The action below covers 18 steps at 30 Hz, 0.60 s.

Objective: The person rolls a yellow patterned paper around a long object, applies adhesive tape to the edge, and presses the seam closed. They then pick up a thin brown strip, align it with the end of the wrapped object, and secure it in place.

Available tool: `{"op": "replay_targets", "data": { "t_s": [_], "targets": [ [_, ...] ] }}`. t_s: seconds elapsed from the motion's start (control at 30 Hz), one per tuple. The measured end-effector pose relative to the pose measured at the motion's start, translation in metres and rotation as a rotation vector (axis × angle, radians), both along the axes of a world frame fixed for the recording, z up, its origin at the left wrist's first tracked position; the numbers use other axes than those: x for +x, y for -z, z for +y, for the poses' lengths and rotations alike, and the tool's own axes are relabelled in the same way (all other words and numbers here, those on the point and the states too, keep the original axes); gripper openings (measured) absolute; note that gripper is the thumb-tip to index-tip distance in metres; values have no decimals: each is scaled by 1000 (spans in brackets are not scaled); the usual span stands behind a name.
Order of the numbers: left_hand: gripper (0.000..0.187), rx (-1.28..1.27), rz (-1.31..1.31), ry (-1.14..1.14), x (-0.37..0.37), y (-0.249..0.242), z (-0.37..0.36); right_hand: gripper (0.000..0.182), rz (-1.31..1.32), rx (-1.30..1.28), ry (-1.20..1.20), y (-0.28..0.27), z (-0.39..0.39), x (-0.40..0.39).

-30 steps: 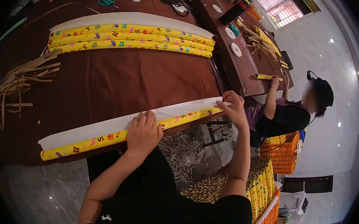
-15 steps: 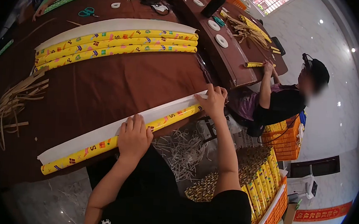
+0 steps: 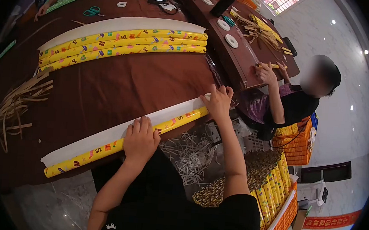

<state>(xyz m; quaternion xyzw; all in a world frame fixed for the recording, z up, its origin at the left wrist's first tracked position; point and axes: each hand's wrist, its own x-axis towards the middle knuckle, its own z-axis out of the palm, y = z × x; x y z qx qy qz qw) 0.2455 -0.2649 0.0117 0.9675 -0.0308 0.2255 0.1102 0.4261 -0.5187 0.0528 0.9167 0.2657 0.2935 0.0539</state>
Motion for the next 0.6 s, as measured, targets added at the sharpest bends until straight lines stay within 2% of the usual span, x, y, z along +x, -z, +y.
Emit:
{"op": "replay_targets", "data": {
  "t_s": [0.53,0.6],
  "targets": [
    [44,42,-6,2,-24,1,27,46,83,120,78,3,23,-32],
    [45,38,0,16,-26,0,31,46,24,85,59,1,28,-35]
  ]
}}
